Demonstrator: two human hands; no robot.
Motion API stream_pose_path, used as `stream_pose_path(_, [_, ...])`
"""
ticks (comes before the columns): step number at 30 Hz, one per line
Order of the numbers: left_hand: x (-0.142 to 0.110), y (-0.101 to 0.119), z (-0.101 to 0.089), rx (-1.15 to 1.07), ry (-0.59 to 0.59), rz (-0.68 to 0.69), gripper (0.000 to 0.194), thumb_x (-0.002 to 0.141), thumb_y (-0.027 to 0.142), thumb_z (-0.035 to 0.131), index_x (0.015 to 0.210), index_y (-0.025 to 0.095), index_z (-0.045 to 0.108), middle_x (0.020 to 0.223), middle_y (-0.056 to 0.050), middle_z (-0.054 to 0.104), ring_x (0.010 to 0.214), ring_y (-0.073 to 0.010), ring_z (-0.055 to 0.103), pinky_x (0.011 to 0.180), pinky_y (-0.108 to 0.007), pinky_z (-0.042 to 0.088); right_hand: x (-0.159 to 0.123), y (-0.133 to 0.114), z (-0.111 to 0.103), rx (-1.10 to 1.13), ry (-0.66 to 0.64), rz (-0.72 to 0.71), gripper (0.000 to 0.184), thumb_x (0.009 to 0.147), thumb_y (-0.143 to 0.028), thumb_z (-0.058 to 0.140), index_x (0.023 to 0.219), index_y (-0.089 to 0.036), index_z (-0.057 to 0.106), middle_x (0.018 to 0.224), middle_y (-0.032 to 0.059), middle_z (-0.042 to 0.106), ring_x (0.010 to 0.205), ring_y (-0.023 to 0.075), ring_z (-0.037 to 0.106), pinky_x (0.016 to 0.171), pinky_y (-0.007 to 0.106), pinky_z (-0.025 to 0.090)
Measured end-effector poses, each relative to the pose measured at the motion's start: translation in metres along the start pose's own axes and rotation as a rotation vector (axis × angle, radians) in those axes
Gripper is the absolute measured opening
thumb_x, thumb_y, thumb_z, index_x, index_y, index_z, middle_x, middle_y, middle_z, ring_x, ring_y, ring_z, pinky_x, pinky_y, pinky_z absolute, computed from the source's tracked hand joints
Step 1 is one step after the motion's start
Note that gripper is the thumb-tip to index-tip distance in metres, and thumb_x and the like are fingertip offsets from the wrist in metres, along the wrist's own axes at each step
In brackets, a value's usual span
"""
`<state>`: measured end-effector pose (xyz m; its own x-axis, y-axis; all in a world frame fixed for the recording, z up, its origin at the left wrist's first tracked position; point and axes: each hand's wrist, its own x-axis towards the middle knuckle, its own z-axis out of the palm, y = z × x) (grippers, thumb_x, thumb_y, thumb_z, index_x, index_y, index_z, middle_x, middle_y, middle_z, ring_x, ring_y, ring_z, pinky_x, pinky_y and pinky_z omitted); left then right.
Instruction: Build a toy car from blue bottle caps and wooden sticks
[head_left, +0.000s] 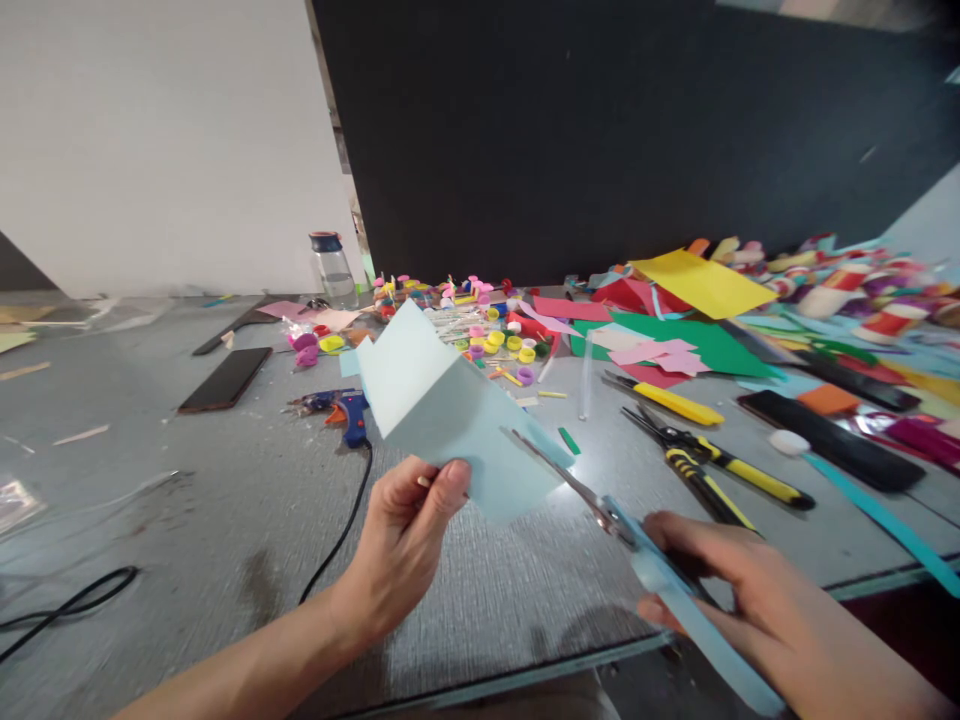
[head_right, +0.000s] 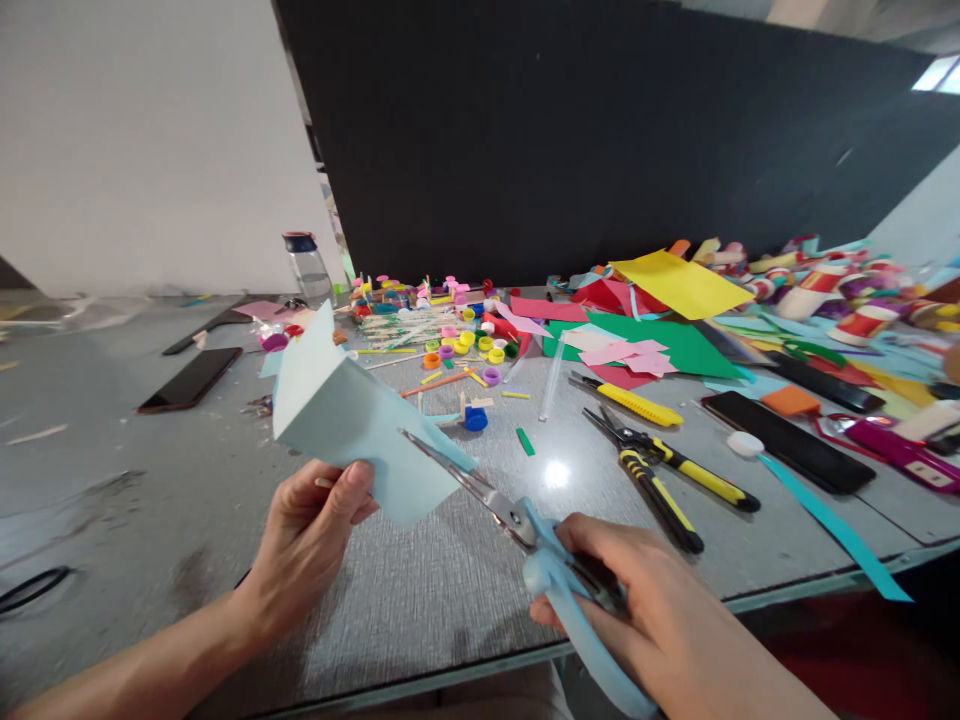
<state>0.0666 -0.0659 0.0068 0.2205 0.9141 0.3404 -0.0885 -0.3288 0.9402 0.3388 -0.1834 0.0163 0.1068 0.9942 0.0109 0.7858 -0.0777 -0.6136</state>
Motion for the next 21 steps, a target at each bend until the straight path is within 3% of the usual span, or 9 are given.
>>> stream_pose_path(15, [0.002, 0.002, 0.003, -0.007, -0.033, 0.010, 0.045, 0.094, 0.044, 0.060, 0.061, 0.017, 0.047, 0.060, 0.005, 0.034, 0.058, -0.0093, 0.031, 0.054, -0.021, 0.033, 0.004, -0.012, -0.005, -0.008, -0.039, -0.099, 0.037, 0.088, -0.055, 0.062, 0.103, -0.025, 0.077, 0.110, 0.0070, 0.077, 0.101, 0.0315, 0.072, 0.071, 0.032, 0.063])
stream_pose_path(21, [0.001, 0.001, 0.003, -0.002, -0.020, -0.013, 0.045, 0.092, 0.044, 0.062, 0.060, 0.018, 0.046, 0.059, 0.004, 0.035, 0.057, -0.0096, 0.031, 0.053, -0.022, 0.034, 0.003, -0.010, -0.001, 0.007, -0.035, -0.077, 0.040, 0.086, -0.058, 0.064, 0.107, -0.026, 0.075, 0.104, 0.0063, 0.077, 0.101, 0.0304, 0.072, 0.078, 0.033, 0.062])
